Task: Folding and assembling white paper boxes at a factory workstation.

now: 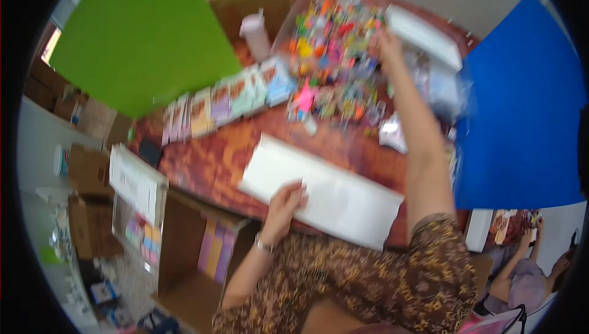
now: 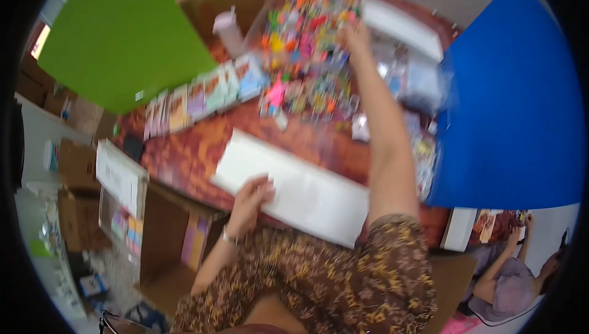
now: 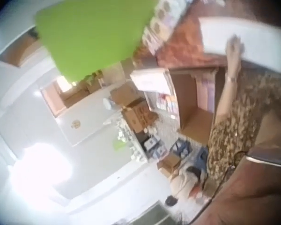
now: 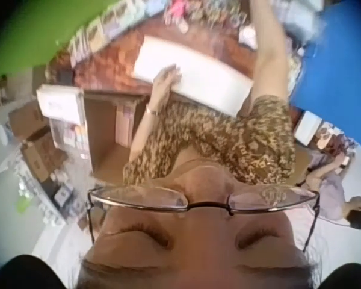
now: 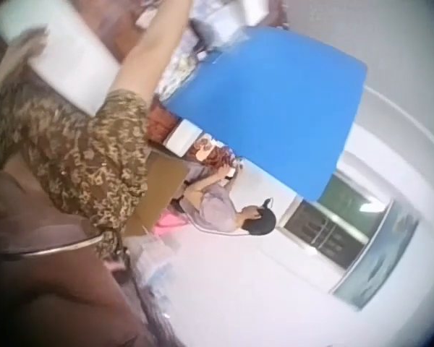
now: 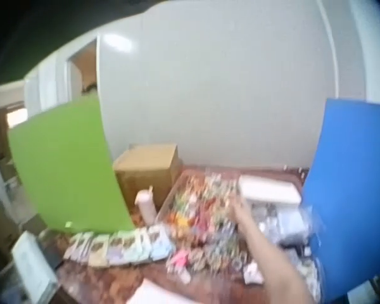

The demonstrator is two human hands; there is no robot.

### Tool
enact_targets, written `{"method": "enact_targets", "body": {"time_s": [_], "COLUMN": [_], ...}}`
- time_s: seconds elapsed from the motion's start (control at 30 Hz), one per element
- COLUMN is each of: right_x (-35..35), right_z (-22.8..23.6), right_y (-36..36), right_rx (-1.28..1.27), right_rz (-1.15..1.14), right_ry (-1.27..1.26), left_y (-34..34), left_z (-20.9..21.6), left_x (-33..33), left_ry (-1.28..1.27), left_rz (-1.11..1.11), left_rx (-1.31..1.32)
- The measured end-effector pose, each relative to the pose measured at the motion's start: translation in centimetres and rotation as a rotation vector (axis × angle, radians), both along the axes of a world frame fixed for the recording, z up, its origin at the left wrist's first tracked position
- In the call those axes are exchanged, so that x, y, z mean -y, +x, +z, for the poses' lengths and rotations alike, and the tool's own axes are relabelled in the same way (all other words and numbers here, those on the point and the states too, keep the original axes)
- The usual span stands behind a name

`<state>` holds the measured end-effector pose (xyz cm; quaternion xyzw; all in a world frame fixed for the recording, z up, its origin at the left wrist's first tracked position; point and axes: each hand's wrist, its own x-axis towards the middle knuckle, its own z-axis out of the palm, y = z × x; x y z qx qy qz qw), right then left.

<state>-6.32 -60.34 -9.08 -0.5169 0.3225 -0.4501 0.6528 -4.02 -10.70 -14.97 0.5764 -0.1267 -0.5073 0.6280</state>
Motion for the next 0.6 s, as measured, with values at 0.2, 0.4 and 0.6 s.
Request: {"method": "enact_targets", "body": {"time_s": [0.2,0.4,0.6], "right_x": [-17.0,-27.5,-27.6], "right_z": [-0.5,-7.0,-10.4], "right_y": [-6.9,-12.5,-13.8], "right_rx": [-0.767,-1.238,-1.102], "right_rz": [0.569,0.648,0.618], "right_ry": [-0.758,-1.03,-1.032], "left_y": [1.2,0.2,-0.1], "left_z": [-1.0,-0.8,-1.2], "left_x": [-0.9,-1.7,-3.0], "left_ry": [0.018,-0.157,-0.202], "left_rz": [0.136,-0.155,-0.514], "left_rx": [0.333,1.279,1.446]}}
